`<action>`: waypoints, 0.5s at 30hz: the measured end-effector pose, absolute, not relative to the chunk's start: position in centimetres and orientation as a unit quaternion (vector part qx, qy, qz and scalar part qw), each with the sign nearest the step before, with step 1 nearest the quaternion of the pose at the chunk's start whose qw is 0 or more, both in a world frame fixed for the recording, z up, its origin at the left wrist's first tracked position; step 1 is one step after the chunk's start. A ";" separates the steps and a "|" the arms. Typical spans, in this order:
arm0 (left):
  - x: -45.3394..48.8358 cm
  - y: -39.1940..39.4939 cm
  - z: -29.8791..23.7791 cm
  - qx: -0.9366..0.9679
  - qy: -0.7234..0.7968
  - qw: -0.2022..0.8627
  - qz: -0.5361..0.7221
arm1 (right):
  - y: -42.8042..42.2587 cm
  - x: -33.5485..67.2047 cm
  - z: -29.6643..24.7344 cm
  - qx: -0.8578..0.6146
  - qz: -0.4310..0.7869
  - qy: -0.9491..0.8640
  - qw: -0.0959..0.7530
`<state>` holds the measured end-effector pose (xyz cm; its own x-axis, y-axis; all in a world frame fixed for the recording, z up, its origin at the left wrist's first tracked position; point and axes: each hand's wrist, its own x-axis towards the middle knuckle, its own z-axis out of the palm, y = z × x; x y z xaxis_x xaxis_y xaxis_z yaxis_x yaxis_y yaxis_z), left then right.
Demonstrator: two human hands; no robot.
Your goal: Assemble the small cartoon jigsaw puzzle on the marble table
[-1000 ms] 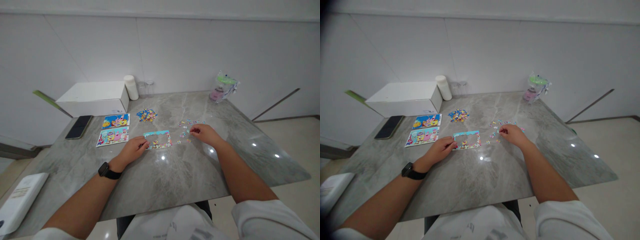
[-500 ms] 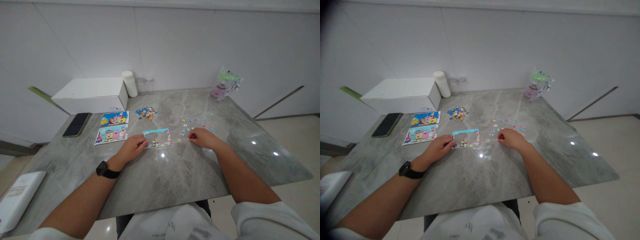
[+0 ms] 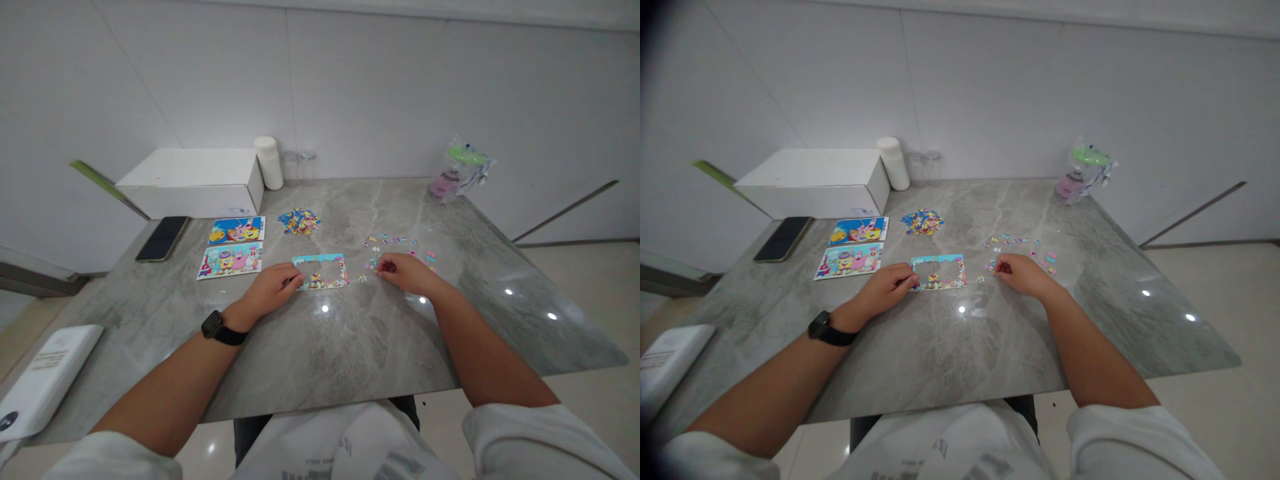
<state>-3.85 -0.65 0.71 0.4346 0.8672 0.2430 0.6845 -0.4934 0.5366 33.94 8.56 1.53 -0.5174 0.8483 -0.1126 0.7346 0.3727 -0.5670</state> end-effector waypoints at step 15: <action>-3.7 -1.1 0.9 0.813 0.471 0.193 0.283 | 10.5 25.1 8.9 -0.383 0.340 -0.811 0.282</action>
